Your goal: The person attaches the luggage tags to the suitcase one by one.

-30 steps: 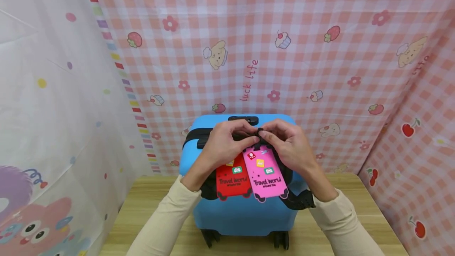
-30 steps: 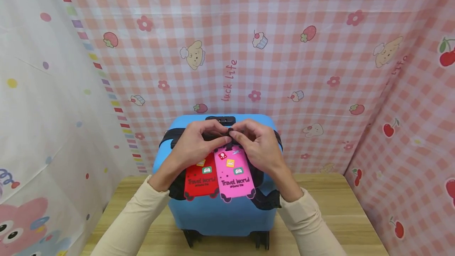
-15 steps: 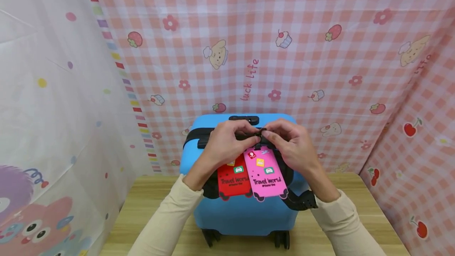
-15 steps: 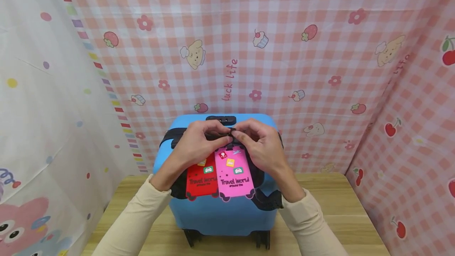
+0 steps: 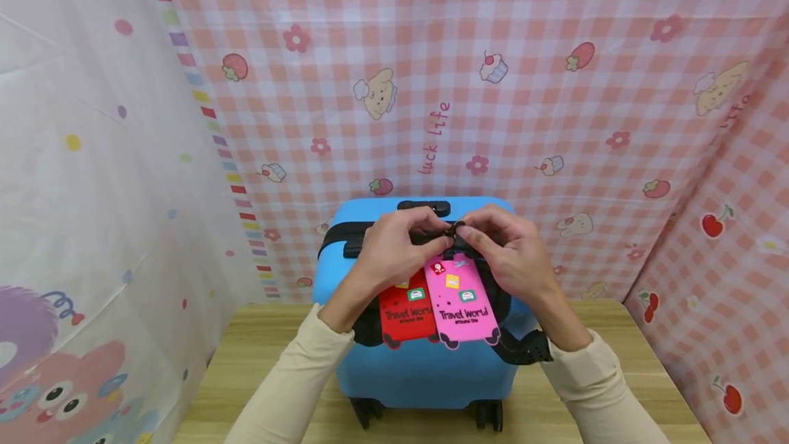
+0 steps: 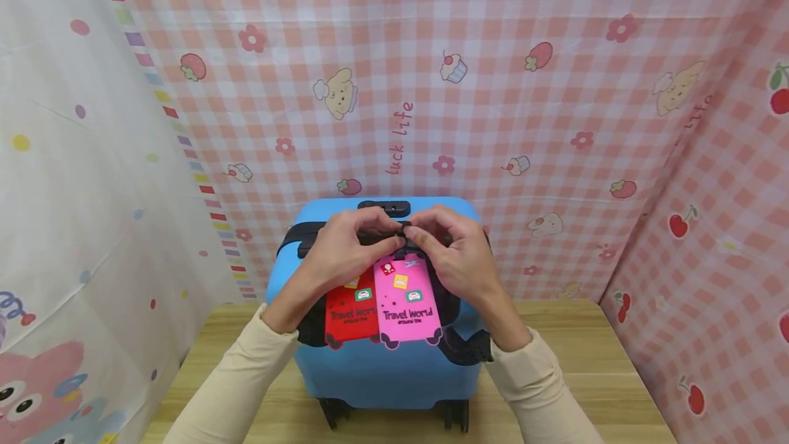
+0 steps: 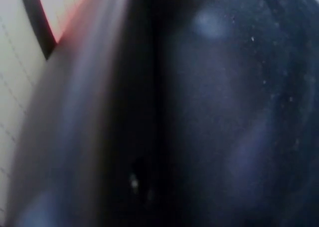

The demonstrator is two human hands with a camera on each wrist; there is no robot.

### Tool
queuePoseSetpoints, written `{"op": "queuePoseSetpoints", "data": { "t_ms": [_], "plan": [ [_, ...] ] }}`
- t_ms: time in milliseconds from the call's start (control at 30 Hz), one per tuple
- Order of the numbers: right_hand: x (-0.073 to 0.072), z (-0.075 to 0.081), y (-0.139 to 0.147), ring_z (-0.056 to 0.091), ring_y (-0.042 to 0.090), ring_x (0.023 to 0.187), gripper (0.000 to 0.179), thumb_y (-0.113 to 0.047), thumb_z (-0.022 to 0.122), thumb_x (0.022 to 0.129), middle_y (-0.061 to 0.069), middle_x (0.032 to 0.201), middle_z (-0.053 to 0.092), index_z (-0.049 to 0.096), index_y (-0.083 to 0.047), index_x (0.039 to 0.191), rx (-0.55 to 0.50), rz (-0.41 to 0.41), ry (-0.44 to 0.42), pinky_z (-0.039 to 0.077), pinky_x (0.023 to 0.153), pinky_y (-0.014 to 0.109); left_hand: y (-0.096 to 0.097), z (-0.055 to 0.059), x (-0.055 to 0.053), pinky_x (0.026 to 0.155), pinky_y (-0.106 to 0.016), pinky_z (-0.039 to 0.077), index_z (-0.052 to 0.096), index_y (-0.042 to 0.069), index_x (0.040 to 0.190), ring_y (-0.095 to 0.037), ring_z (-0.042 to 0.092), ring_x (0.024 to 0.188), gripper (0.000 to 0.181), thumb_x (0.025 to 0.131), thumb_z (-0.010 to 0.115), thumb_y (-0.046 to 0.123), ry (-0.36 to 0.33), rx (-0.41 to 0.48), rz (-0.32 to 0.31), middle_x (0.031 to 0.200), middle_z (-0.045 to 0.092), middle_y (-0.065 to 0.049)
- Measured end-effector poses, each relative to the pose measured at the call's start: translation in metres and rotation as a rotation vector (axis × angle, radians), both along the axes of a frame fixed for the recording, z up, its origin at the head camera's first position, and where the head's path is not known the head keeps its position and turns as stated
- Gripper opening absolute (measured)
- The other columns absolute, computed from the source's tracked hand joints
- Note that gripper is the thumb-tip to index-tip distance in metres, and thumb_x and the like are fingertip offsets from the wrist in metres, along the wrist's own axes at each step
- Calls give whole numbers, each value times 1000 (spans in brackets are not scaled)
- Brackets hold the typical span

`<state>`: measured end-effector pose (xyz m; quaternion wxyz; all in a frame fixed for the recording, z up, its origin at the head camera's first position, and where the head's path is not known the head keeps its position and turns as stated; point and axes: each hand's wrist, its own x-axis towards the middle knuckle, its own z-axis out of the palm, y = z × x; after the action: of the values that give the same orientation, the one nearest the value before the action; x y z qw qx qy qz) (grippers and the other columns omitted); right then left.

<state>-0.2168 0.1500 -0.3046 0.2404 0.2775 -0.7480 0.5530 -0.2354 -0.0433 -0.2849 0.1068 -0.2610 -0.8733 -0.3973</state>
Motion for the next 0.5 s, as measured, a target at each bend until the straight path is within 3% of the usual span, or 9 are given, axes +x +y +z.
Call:
{"op": "queuePoseSetpoints", "data": {
  "t_ms": [233,400,500],
  "plan": [
    [0,1,1,60,16,76,10,-1,59,97,11,91,64,67,1,102,15,-10,-45,51,71,20,-1,-3,0,91,-37,48,72,23,114,-8,66,98,26,90,70,34,-3,-17,-15,103,74,10],
    [-1,1,0,60,14,82,11,-3,57,99,12,91,69,66,1,103,39,-19,-49,51,76,20,-3,-3,1,89,-35,49,73,22,113,-7,64,94,27,89,71,35,-5,-30,-14,105,72,9],
    [-1,2,-1,58,15,77,10,-7,60,98,11,89,70,67,-1,101,46,-40,-80,48,70,21,-3,-2,1,90,-35,48,73,22,112,-7,61,93,27,88,73,34,0,-36,-13,103,68,9]
  ]
}}
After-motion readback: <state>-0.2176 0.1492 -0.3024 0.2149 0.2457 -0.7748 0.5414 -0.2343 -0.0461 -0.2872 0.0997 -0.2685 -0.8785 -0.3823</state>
